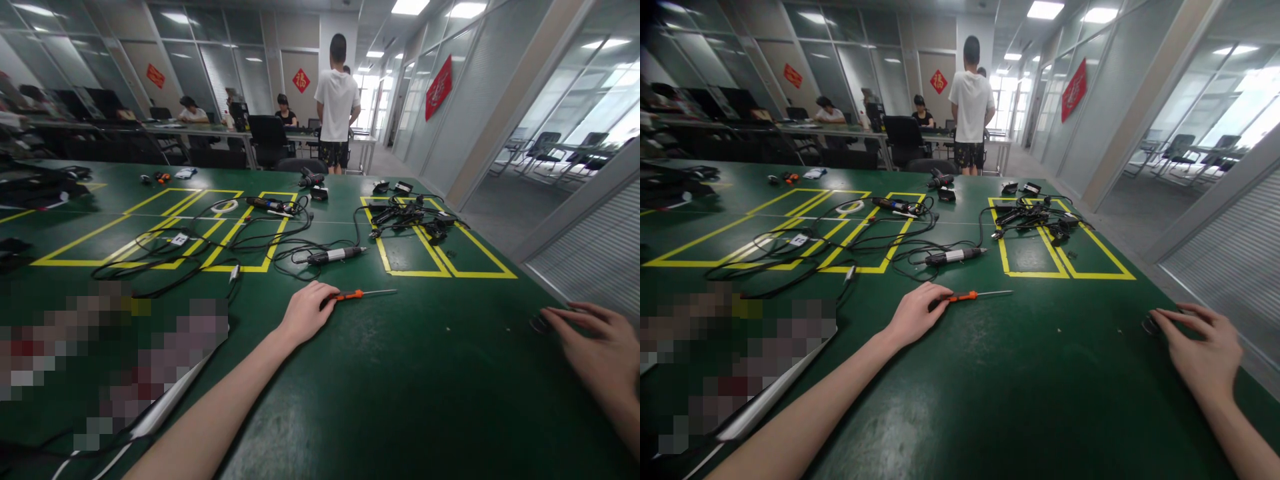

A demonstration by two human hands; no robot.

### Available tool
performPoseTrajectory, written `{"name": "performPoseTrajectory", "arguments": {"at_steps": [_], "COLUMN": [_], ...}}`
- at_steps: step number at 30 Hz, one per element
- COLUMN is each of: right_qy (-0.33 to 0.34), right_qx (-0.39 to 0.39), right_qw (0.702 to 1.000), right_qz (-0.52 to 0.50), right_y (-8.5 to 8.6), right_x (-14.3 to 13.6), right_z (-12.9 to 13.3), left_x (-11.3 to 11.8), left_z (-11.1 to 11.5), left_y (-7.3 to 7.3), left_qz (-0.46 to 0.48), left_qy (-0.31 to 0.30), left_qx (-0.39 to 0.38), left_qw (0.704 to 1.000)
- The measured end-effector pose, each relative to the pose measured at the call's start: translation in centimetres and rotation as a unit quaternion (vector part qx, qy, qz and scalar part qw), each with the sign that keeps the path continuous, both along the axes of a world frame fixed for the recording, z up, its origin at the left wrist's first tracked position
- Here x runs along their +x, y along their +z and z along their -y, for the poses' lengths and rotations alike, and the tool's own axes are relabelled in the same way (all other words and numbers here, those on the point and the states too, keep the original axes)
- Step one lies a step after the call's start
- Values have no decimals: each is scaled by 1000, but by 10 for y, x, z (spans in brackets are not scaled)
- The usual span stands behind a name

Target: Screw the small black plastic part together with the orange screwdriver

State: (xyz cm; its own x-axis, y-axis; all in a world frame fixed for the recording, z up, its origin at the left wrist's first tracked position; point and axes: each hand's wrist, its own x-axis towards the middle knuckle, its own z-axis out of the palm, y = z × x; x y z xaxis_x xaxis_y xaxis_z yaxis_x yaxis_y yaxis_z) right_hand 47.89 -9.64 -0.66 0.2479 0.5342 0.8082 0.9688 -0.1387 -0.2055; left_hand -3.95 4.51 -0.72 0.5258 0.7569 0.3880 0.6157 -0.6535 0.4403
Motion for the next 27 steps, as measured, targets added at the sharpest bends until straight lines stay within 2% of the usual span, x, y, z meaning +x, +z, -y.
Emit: {"name": "performPoseTrajectory", "arguments": {"at_steps": [6,10,17,21,27], "right_qy": [0,-9,-1,14,2], "right_qx": [-20,-39,-20,-7,123], "right_qw": [994,994,997,1000,979], "right_qz": [104,101,73,5,-163], "right_y": [-12,-12,-14,-4,8], "right_x": [5,3,6,-5,-6], "right_z": [-7,-2,-2,-2,-1], "left_x": [0,1,1,0,-2], "left_z": [1,1,2,0,-1], "left_y": [0,2,3,2,2], "left_qz": [0,-2,-3,0,3], "left_qy": [0,0,3,2,0], "left_qx": [-3,-2,0,6,13], "left_qw": [1000,1000,1000,1000,1000]}}
